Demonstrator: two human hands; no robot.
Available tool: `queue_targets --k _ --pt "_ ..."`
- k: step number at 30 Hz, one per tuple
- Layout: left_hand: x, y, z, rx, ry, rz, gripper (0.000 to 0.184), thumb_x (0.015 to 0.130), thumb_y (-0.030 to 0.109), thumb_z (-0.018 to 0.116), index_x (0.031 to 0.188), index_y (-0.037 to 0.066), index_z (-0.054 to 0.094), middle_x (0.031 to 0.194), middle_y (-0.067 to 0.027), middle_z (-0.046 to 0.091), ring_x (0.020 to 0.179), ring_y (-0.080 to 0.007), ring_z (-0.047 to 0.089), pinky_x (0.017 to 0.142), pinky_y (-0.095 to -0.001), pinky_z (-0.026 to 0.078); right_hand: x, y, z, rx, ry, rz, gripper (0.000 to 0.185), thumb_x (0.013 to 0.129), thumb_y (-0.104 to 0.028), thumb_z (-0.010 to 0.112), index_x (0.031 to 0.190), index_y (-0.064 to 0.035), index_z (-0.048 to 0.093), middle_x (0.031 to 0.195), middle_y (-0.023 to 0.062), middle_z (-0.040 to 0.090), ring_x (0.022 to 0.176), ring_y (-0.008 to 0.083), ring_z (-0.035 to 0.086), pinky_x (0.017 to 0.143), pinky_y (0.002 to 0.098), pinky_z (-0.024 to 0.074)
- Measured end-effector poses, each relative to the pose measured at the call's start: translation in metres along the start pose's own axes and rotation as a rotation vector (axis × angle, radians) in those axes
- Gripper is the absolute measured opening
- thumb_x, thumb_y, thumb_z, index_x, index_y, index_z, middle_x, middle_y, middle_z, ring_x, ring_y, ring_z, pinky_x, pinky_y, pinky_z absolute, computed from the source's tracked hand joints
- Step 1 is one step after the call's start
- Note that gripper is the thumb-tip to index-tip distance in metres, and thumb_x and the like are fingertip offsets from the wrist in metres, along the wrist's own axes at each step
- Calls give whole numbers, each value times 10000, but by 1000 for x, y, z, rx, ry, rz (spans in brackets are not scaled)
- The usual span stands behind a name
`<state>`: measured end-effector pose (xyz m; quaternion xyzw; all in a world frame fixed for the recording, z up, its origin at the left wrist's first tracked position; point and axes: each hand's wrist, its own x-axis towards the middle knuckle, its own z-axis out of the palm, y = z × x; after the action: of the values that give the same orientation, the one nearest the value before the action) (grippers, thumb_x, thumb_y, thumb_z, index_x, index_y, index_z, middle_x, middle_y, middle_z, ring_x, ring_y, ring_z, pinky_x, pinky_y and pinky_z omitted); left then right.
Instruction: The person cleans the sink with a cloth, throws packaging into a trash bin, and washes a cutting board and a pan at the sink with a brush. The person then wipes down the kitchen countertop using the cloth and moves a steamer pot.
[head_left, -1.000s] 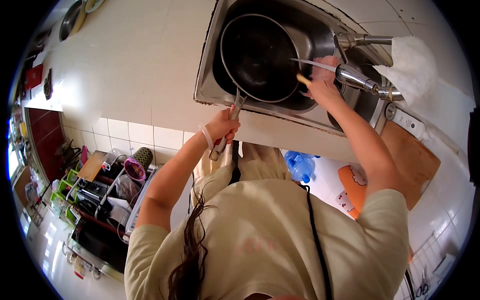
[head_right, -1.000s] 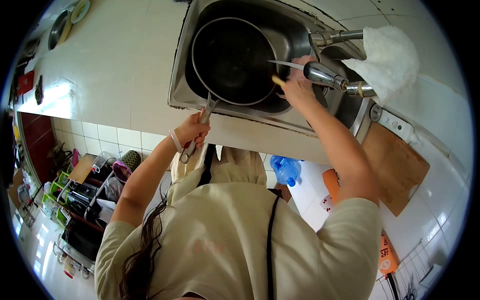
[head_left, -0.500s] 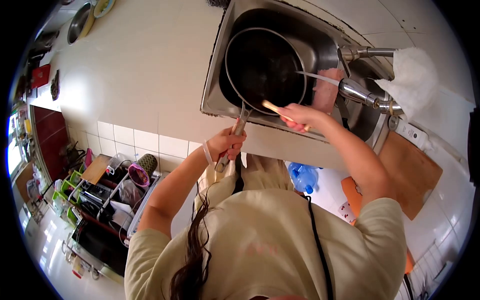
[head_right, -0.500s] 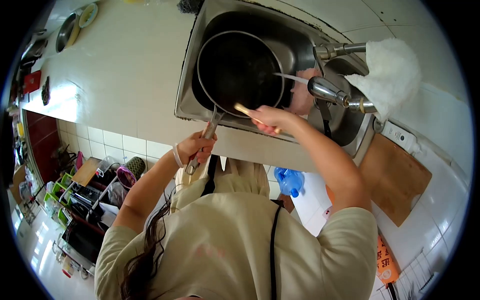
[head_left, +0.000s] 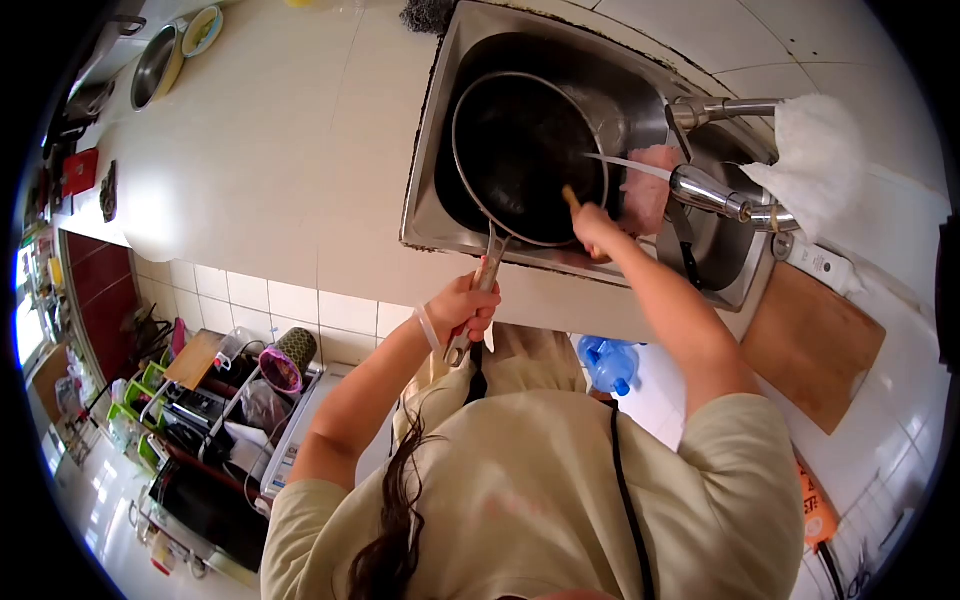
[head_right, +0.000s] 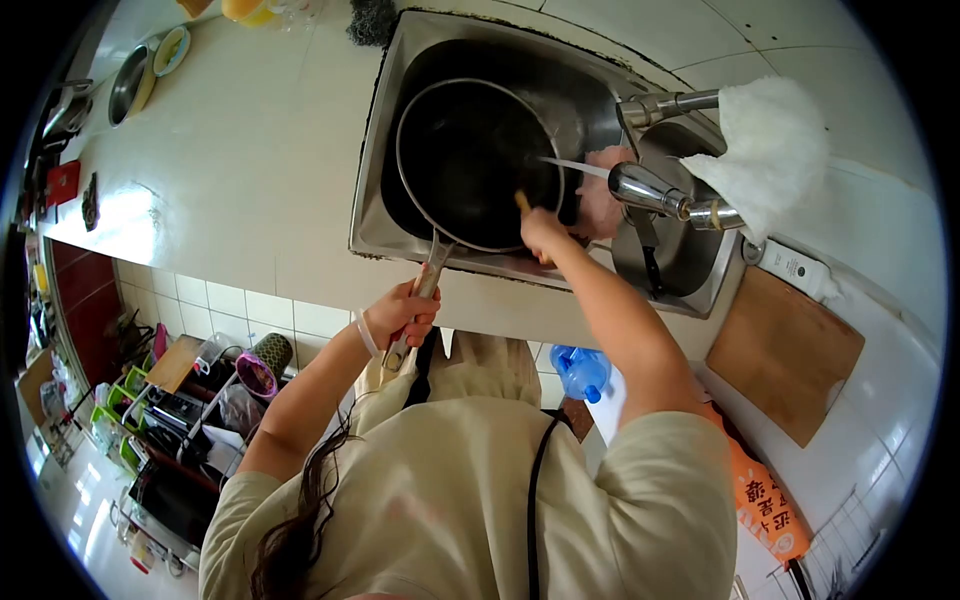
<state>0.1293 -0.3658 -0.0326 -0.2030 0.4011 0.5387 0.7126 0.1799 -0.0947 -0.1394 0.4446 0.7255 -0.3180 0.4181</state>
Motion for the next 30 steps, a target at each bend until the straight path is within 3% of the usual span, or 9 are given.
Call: queue_targets --k 5,9,11,13,18,21,23,27,30 --pt "2 -2 -3 1 -20 -24 156 832 30 542 900 95 418 601 -13 393 407 -96 346 384 -263 314 -69 -26 -6 64 -440 -179 499 971 -386 366 744 29 522 475 104 506 347 190 476 351 350 393" --pt "4 -6 -1 -31 -8 -26 150 813 17 540 885 60 416 615 -39 426 420 -120 390 384 -289 359 -59 -108 -13 866 -613 -333 505 960 -485 378 675 -72 435 399 16 353 287 146 365 301 303 290" --pt "6 -8 3 -29 19 -26 163 810 18 547 893 60 412 616 -44 431 420 -125 394 378 -294 363 -10 -147 -20 1346 -730 -15 408 965 -424 402 716 -101 415 485 -24 374 334 91 348 336 236 291" --pt "5 -12 3 -29 30 -17 168 809 18 549 896 59 411 617 -46 434 419 -127 395 376 -296 364 44 -154 -23 1559 -430 64 279 947 -233 377 698 -109 399 507 2 380 353 98 339 353 242 287" --pt "4 -9 1 -19 35 13 170 810 16 547 900 57 409 621 -51 443 420 -129 398 374 -300 368 92 -44 -1 1145 -294 -152 319 942 -216 396 651 -89 417 477 39 367 351 177 348 340 303 277" --pt "5 -7 -3 -8 23 24 171 811 12 543 905 55 407 622 -53 443 420 -130 401 374 -305 371 0 -17 -11 170 -144 5 386 952 -265 390 731 11 544 464 121 469 355 241 479 335 392 366" --pt "5 -8 -5 -26 -18 5 171 812 12 543 906 54 406 621 -54 445 418 -135 408 375 -309 376 -43 -17 -4 -8 -208 -84 437 958 -317 403 713 27 515 480 120 496 370 233 516 334 399 384" --pt "6 -9 -3 -32 -12 -4 171 812 15 546 902 53 406 616 -55 444 414 -140 411 376 -311 381 -62 -70 8 226 -408 -288 464 961 -358 393 713 17 508 500 115 512 372 219 517 332 361 404" --pt "5 -8 0 -35 23 -11 170 811 17 549 897 53 407 610 -54 441 410 -143 410 376 -310 383 3 -119 8 401 -133 -283 459 952 -368 416 744 24 531 548 117 546 400 223 537 360 363 426"
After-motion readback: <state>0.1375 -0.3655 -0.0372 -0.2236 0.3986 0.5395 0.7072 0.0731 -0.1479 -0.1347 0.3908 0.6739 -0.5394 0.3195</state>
